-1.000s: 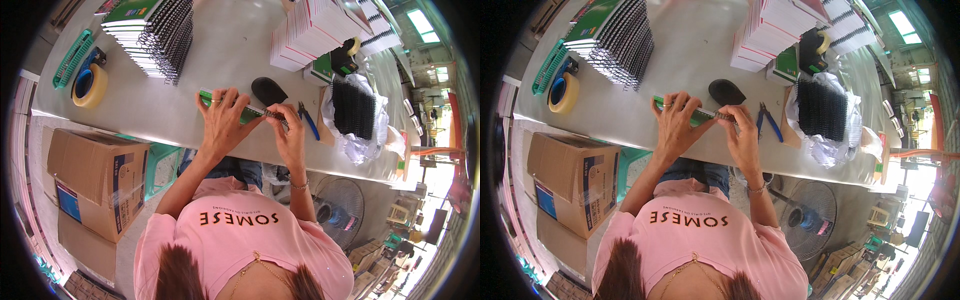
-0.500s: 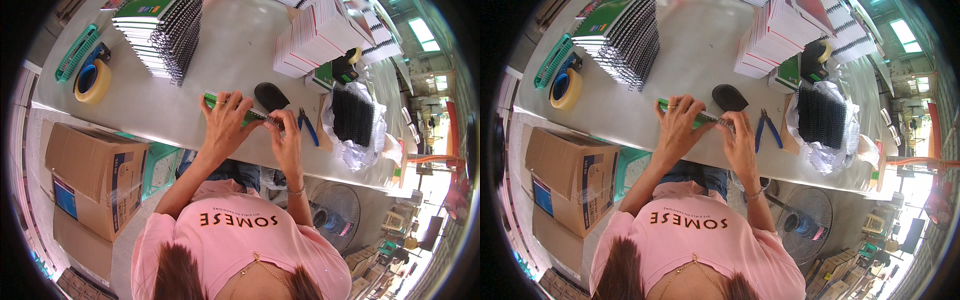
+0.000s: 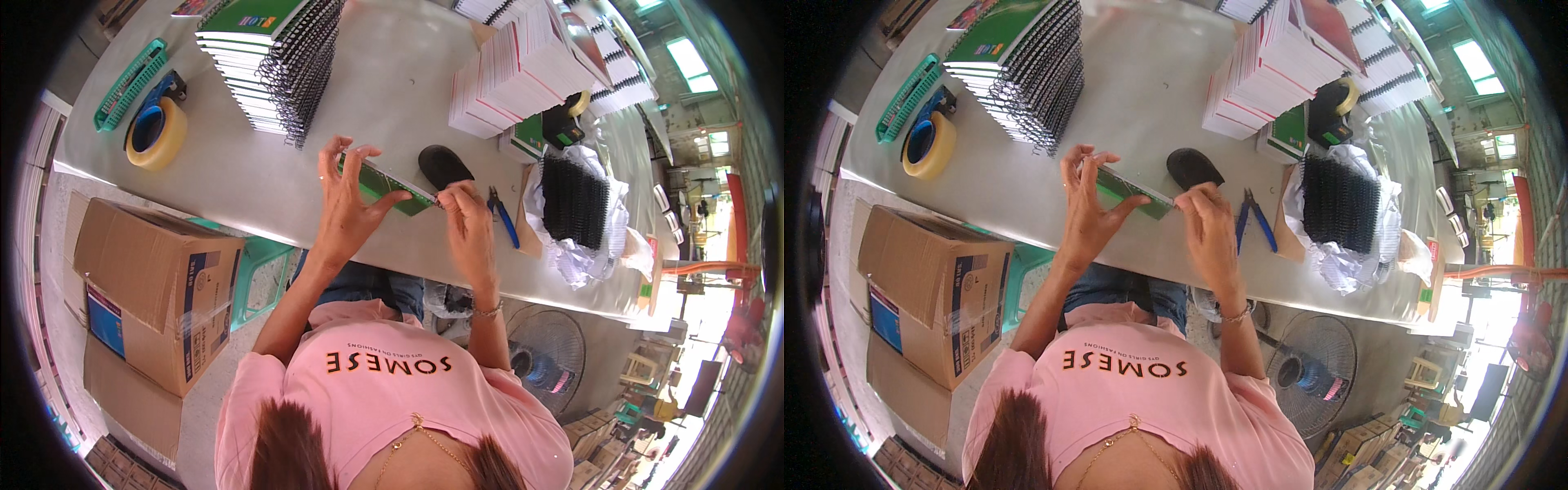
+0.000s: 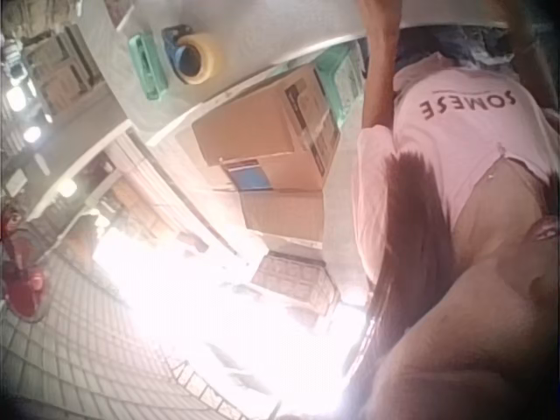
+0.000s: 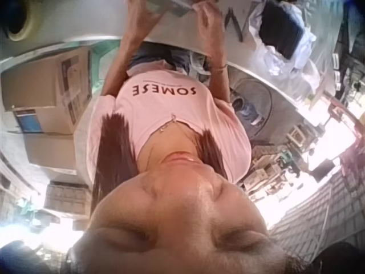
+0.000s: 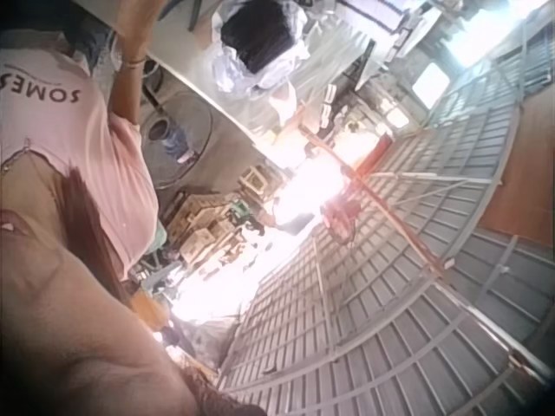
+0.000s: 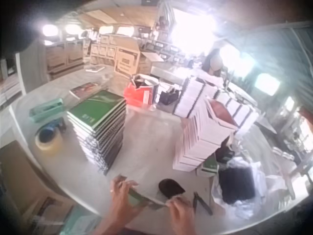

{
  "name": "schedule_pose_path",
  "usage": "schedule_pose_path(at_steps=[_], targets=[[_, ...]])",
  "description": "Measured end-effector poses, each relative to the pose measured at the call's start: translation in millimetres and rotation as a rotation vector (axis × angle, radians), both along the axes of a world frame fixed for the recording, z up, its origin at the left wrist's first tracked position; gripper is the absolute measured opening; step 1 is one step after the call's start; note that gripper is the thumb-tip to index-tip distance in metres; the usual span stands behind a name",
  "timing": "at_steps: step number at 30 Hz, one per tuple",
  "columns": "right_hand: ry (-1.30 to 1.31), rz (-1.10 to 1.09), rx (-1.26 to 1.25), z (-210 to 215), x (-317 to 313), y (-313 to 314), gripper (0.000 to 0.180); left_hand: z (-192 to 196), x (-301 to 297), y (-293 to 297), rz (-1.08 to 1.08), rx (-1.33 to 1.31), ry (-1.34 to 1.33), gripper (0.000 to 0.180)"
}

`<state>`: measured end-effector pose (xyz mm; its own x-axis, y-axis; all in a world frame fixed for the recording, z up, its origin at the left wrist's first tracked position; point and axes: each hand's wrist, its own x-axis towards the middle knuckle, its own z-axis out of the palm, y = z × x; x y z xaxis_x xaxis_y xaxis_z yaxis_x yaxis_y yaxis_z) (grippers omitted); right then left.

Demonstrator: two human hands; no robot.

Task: The person loads a roll of tape into a desk dispenser and then applies strips of tape to the spiral spines of small green notebooks.

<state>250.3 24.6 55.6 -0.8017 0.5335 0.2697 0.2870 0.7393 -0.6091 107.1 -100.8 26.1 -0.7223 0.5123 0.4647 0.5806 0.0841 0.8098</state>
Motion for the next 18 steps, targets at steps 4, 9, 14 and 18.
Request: schedule_pose_path(at_steps=[4, 9, 14, 18], targets=[[0.043, -0.086, 0.244, -14.2, -1.0, 34.5, 0.014, -13.5, -9.1, -2.6, -0.13, -0.046, -0.04, 0.062], [-0.13, 0.002, -0.128, -15.3, 5.4, 48.7, 0.021, -7.5, -18.2, -8.6, -0.221, -0.089, -0.093, 0.062], [-0.202, 0.072, 0.055, -19.0, -2.3, 38.2, 0.033, -6.0, -35.7, -16.1, -0.334, -0.078, -0.04, 0.064], [-0.048, 0.023, 0.18, -23.9, -15.4, 41.7, 0.035, -9.3, -38.7, -16.6, -0.331, -0.073, -0.041, 0.067]])
